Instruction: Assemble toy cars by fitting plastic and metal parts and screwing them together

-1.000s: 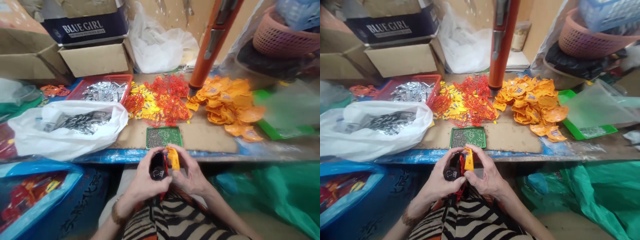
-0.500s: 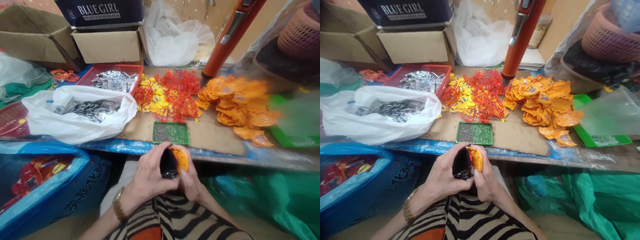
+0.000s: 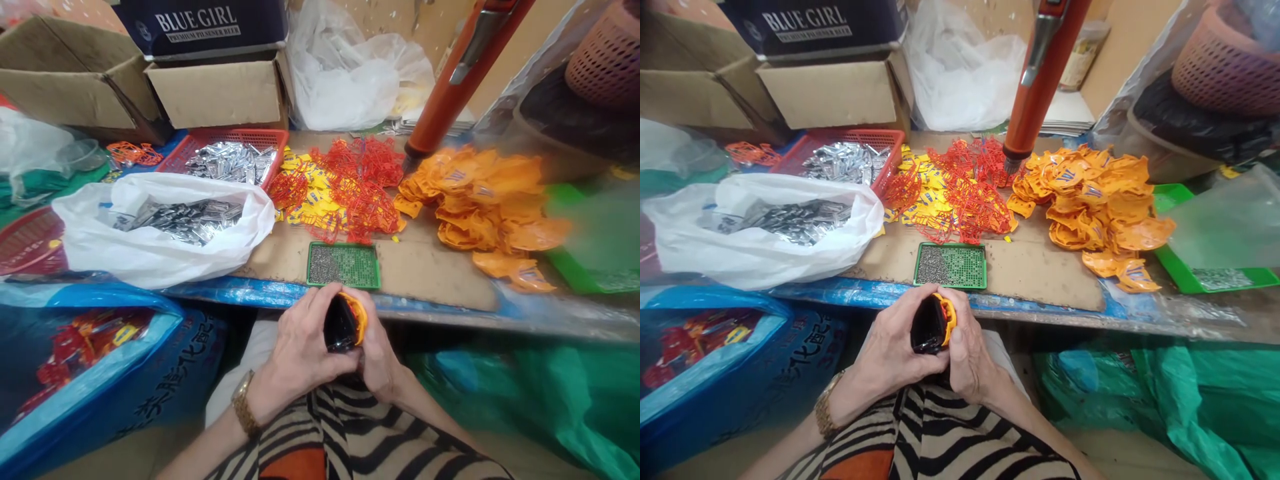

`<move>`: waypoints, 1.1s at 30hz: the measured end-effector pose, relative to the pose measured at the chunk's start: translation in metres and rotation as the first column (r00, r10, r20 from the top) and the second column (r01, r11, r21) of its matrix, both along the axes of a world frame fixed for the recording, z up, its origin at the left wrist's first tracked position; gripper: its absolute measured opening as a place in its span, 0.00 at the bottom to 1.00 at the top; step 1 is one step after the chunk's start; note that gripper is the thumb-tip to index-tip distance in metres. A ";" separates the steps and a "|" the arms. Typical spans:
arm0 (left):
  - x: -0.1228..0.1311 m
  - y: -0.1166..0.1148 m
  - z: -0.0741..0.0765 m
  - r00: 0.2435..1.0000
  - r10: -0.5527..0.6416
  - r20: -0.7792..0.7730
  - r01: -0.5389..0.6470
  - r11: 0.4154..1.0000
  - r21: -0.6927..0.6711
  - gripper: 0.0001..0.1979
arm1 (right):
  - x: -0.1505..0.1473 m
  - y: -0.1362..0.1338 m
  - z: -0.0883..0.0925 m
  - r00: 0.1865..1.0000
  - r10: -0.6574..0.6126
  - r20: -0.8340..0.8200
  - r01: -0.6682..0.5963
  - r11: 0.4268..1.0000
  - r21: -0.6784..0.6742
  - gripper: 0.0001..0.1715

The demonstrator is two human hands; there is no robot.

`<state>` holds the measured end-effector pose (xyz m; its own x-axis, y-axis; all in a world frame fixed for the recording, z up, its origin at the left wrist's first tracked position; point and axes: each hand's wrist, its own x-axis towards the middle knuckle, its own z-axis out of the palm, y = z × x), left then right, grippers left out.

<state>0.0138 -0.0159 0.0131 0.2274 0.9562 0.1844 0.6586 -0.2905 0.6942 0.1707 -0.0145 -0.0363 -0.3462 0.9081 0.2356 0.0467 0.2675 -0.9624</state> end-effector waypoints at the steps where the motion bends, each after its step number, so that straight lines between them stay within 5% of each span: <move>1: 0.001 0.000 0.001 1.000 -0.007 -0.001 0.007 1.000 0.012 0.37 | -0.002 0.000 0.000 1.000 -0.018 -0.013 0.018 1.000 -0.002 0.30; 15: 0.006 -0.003 -0.012 0.998 -0.035 0.053 0.026 0.988 0.152 0.34 | -0.011 -0.006 -0.003 0.970 -0.235 -0.058 0.236 0.971 0.018 0.24; 25: 0.006 -0.004 -0.016 0.994 -0.015 0.109 -0.002 0.988 0.156 0.33 | -0.003 0.002 0.006 0.996 -0.085 0.033 0.076 0.975 0.208 0.32; 33: 0.006 -0.005 -0.014 0.995 -0.047 0.088 0.032 0.984 0.173 0.35 | 0.000 0.003 0.002 0.997 -0.078 0.004 0.076 0.981 0.177 0.31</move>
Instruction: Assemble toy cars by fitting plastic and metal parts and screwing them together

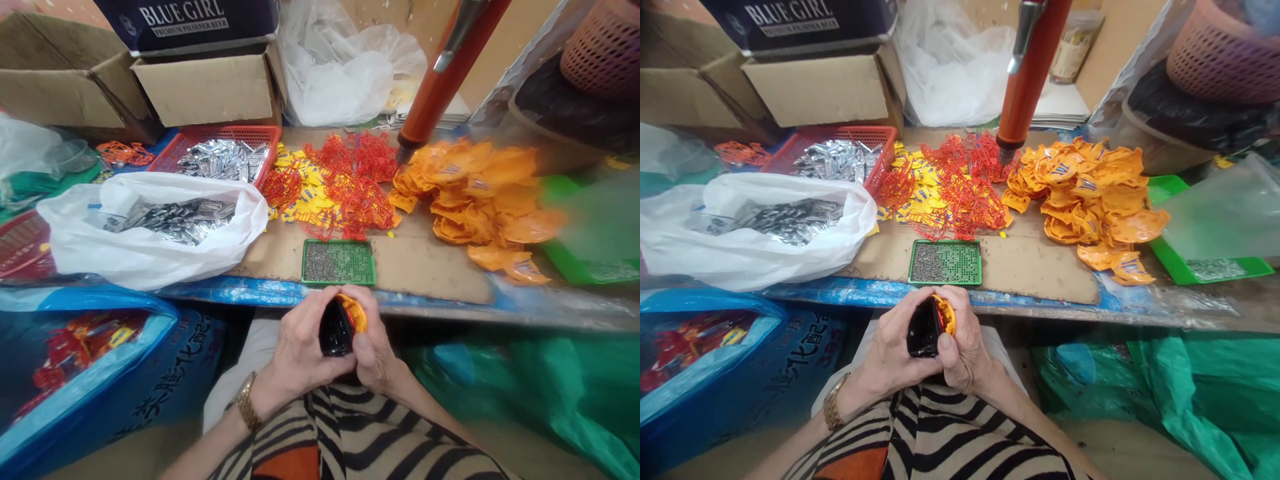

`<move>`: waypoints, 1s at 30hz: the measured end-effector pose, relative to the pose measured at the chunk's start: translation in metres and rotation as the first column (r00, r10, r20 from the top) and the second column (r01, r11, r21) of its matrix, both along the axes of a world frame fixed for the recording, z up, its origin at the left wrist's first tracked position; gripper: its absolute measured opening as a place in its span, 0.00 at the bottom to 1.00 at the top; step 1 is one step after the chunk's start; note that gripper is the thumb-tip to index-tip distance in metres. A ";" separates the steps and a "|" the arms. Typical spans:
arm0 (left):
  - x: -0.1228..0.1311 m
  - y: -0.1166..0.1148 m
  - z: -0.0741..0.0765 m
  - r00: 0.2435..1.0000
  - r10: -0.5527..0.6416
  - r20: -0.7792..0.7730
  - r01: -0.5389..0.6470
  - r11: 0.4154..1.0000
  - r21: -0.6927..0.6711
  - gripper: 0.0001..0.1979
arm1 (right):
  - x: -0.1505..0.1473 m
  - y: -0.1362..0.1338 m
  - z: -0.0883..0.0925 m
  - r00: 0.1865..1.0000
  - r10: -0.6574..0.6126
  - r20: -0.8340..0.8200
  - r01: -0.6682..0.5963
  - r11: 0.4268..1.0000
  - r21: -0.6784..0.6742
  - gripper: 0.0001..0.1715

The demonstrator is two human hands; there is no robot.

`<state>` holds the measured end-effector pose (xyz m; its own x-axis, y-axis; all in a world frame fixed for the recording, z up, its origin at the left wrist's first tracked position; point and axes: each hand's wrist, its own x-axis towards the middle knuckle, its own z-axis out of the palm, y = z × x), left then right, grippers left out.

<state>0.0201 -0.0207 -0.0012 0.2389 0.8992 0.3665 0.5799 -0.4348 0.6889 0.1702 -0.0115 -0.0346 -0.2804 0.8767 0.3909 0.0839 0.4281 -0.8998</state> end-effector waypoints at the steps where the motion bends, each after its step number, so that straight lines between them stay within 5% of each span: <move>1: 0.000 -0.001 0.000 1.000 0.004 -0.012 -0.003 1.000 0.005 0.36 | 0.001 0.001 0.000 1.000 0.008 0.018 -0.009 1.000 0.018 0.31; 20: -0.001 -0.003 0.011 0.992 -0.030 -0.122 -0.003 0.967 -0.257 0.32 | 0.002 0.006 0.000 0.995 0.038 0.089 -0.051 0.986 0.156 0.32; 30: -0.001 -0.003 0.007 0.993 -0.043 -0.112 0.009 0.959 -0.282 0.31 | 0.002 0.003 0.000 0.995 0.040 0.088 -0.052 0.988 0.143 0.32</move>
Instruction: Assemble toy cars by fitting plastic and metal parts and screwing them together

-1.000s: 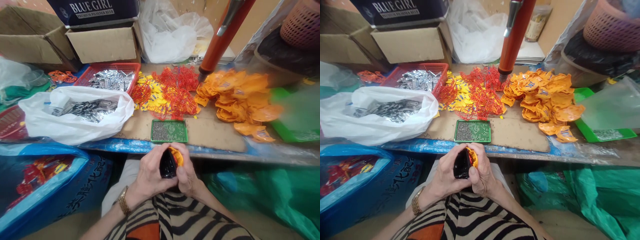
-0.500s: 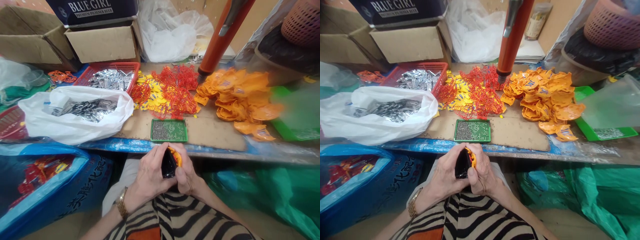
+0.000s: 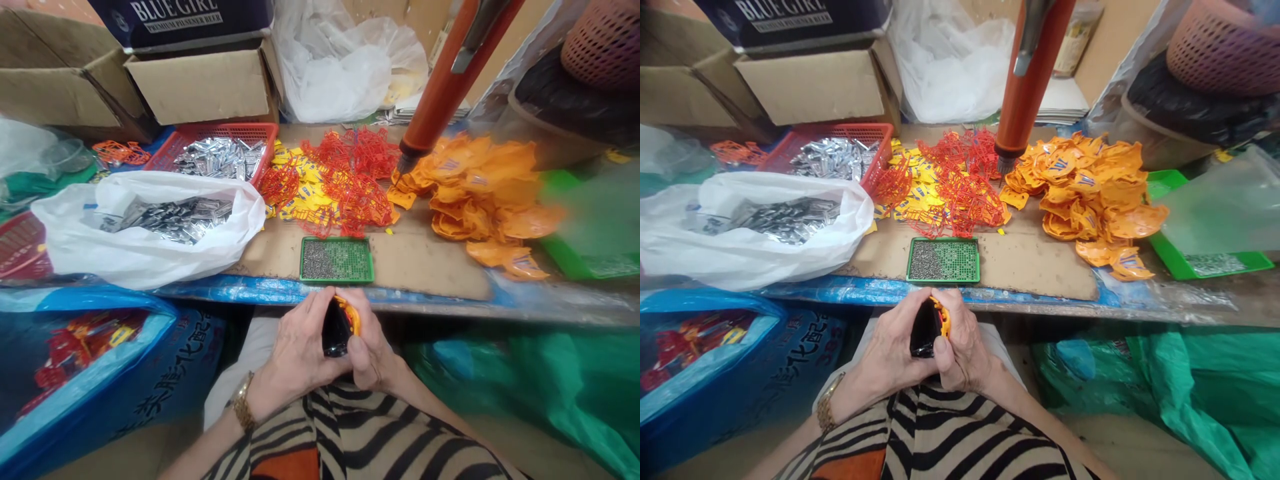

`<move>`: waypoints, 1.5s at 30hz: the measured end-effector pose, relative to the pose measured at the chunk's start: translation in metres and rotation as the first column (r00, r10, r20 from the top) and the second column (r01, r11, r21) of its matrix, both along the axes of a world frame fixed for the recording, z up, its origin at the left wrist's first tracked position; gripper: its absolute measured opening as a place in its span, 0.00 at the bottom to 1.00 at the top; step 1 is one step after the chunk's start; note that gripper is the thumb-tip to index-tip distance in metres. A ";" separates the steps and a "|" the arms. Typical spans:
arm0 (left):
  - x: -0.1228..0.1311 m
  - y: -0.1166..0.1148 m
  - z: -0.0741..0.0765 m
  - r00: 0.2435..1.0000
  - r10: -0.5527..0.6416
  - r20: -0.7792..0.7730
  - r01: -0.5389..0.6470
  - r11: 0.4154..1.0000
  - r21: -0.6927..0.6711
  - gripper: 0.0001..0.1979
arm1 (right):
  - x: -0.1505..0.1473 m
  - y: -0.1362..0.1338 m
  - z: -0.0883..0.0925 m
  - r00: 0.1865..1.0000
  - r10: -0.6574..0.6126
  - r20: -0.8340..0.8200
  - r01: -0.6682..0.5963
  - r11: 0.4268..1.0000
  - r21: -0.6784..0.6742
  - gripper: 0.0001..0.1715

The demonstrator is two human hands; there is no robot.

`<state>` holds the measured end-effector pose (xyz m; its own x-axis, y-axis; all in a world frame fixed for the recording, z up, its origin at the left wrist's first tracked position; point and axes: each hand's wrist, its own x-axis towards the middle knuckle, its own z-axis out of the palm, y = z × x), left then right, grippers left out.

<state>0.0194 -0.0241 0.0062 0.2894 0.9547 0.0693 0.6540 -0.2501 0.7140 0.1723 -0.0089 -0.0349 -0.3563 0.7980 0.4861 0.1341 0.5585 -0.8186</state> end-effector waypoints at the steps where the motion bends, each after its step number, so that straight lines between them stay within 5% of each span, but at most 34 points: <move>1: 0.000 0.000 0.001 1.000 0.000 0.001 0.000 1.000 -0.011 0.31 | 0.000 0.000 0.000 1.000 0.002 0.000 -0.002 1.000 -0.003 0.32; 13: -0.003 -0.002 -0.003 0.998 -0.065 -0.001 0.065 0.997 0.048 0.40 | -0.001 -0.009 -0.004 0.999 -0.019 0.048 0.019 1.000 0.009 0.35; 20: -0.007 -0.008 -0.010 0.994 -0.055 -0.096 0.053 0.998 -0.029 0.40 | 0.005 -0.017 -0.008 0.988 0.014 0.153 -0.010 1.000 -0.027 0.38; 34: -0.004 -0.012 -0.008 0.996 -0.029 0.090 0.037 0.995 -0.088 0.33 | 0.001 -0.019 0.002 0.962 -0.061 0.266 0.057 0.998 0.024 0.36; 39: -0.001 -0.014 -0.016 0.984 0.027 0.177 -0.012 0.996 -0.089 0.34 | 0.004 -0.017 0.003 0.920 -0.175 0.351 0.133 0.981 0.142 0.35; 45: 0.005 -0.017 -0.017 0.996 0.065 0.068 -0.058 0.993 -0.098 0.30 | 0.017 -0.011 0.007 0.886 -0.254 0.387 0.141 0.945 0.296 0.14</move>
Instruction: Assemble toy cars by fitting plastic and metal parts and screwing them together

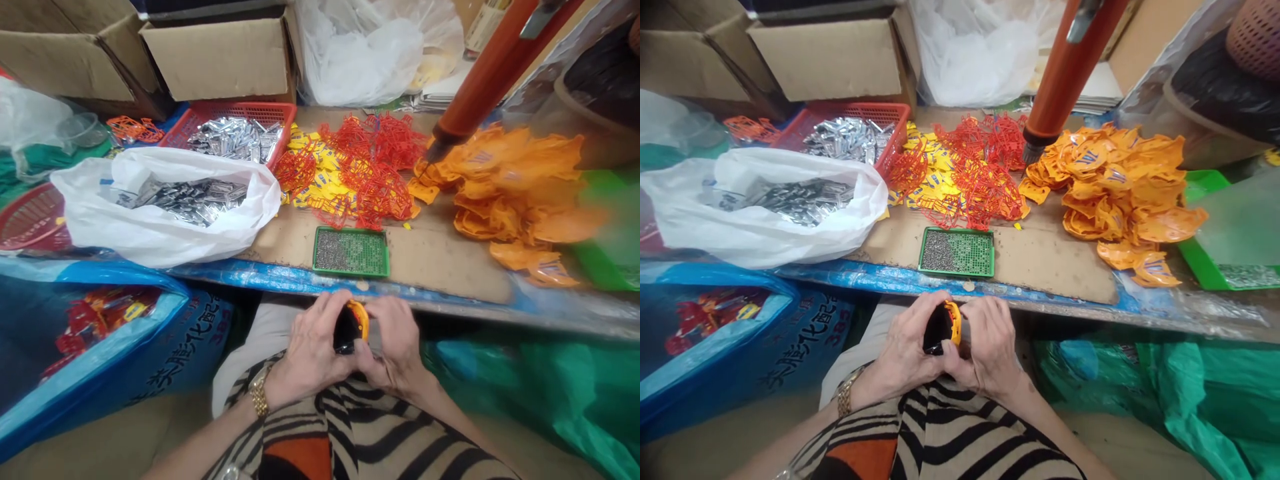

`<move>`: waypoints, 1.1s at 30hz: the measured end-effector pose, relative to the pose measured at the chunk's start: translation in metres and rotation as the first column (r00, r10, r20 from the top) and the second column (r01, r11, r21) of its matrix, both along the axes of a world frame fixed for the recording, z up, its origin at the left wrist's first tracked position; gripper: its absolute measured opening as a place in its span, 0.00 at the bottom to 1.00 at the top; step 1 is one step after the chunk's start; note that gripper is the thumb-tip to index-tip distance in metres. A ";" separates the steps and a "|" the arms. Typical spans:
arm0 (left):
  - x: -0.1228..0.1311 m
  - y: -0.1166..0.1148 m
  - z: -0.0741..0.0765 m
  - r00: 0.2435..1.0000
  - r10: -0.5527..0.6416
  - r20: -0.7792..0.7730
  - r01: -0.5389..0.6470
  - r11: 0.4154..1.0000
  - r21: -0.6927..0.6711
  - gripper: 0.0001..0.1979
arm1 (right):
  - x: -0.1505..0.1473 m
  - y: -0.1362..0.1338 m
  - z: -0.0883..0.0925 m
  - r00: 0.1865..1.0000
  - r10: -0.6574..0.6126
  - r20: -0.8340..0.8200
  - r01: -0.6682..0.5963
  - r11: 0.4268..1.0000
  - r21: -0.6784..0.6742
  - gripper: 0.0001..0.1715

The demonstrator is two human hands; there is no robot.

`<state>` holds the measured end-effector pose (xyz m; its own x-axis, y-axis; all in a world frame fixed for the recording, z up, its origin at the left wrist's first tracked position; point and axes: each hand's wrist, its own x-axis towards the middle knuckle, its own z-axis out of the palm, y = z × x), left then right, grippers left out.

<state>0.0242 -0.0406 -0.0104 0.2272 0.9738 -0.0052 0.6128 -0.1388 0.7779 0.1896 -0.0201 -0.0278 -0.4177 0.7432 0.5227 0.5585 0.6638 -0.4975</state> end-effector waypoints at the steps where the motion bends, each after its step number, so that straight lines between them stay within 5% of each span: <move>1: 0.001 0.000 0.001 1.000 0.008 -0.020 -0.009 1.000 -0.005 0.30 | 0.001 0.001 0.001 0.999 0.011 0.032 -0.011 1.000 0.008 0.10; 6: 0.004 -0.002 0.002 0.998 0.027 -0.056 -0.029 0.999 -0.040 0.25 | -0.001 0.006 0.005 0.989 0.081 0.127 -0.084 0.996 0.020 0.07; 18: 0.001 -0.005 -0.002 0.990 -0.055 0.129 0.061 0.997 -0.043 0.28 | 0.000 -0.003 -0.003 0.994 0.111 -0.012 -0.112 0.988 -0.109 0.08; 33: 0.011 -0.002 0.003 1.000 0.014 -0.010 -0.014 1.000 -0.024 0.18 | 0.005 0.007 0.008 0.979 0.204 0.008 -0.193 0.937 -0.290 0.09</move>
<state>0.0354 -0.0428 -0.0076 0.2130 0.9766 -0.0304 0.6220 -0.1116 0.7750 0.1943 -0.0133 -0.0197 -0.5872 0.7590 0.2812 0.4514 0.5954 -0.6646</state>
